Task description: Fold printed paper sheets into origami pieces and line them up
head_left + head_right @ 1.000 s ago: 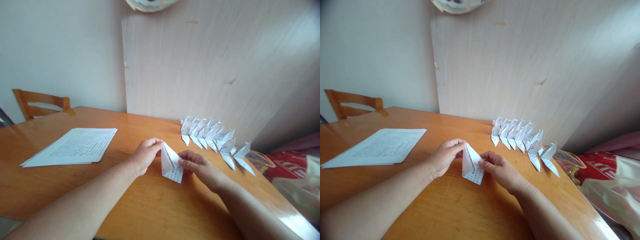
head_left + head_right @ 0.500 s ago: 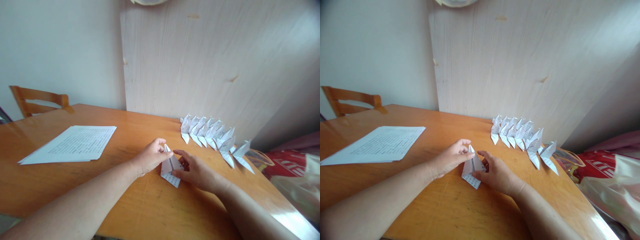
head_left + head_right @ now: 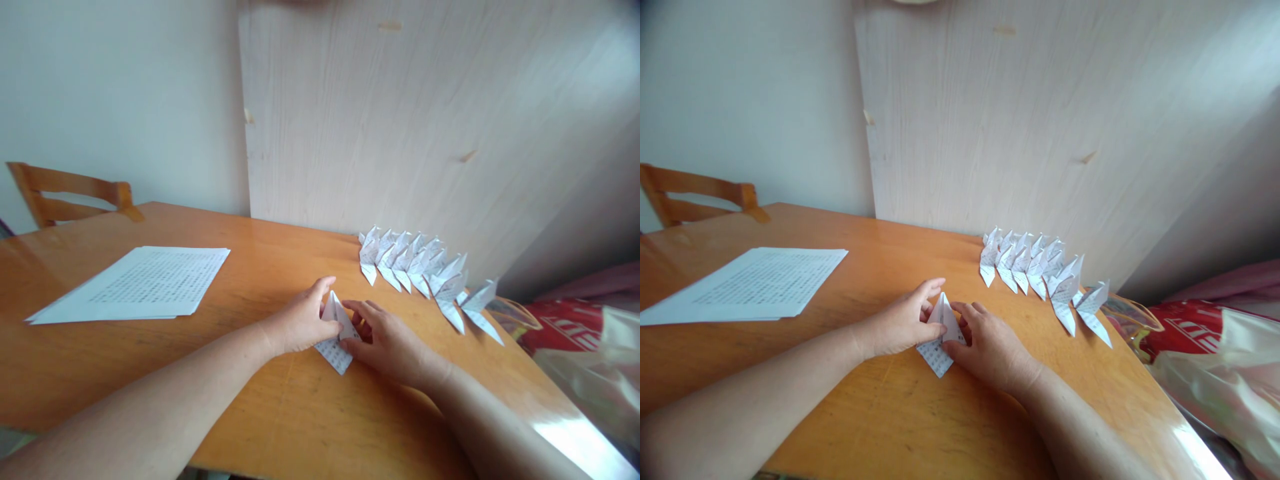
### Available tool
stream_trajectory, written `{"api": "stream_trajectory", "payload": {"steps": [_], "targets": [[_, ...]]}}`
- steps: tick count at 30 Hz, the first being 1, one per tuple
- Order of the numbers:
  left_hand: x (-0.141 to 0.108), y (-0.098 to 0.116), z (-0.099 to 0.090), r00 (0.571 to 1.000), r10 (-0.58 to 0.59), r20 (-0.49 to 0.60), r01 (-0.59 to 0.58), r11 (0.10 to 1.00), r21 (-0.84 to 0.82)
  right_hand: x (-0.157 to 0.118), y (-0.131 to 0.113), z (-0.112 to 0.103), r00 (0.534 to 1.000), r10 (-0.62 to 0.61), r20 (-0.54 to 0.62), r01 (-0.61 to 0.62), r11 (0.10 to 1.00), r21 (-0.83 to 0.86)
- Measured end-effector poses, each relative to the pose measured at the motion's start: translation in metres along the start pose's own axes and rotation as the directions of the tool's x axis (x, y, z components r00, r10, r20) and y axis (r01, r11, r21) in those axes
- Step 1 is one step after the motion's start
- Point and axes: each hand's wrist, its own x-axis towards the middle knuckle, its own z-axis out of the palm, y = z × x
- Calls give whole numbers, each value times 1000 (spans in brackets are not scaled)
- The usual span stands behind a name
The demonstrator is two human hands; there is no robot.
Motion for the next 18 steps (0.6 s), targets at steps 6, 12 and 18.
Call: {"api": "stream_trajectory", "payload": {"steps": [6,12,18], "targets": [[4,-4,-1,1000,-3,4,3,990,-138,-2,-4,-4,998,-41,-54,38,999,-39],[7,0,-5,998,7,64,3,986,-166,-3,-2,-7,994,-81,-73,72,990,-121],[7,1,-11,994,-36,105,48,993,-112,-3,0,-8,990,-108,-87,96,987,-129]]}}
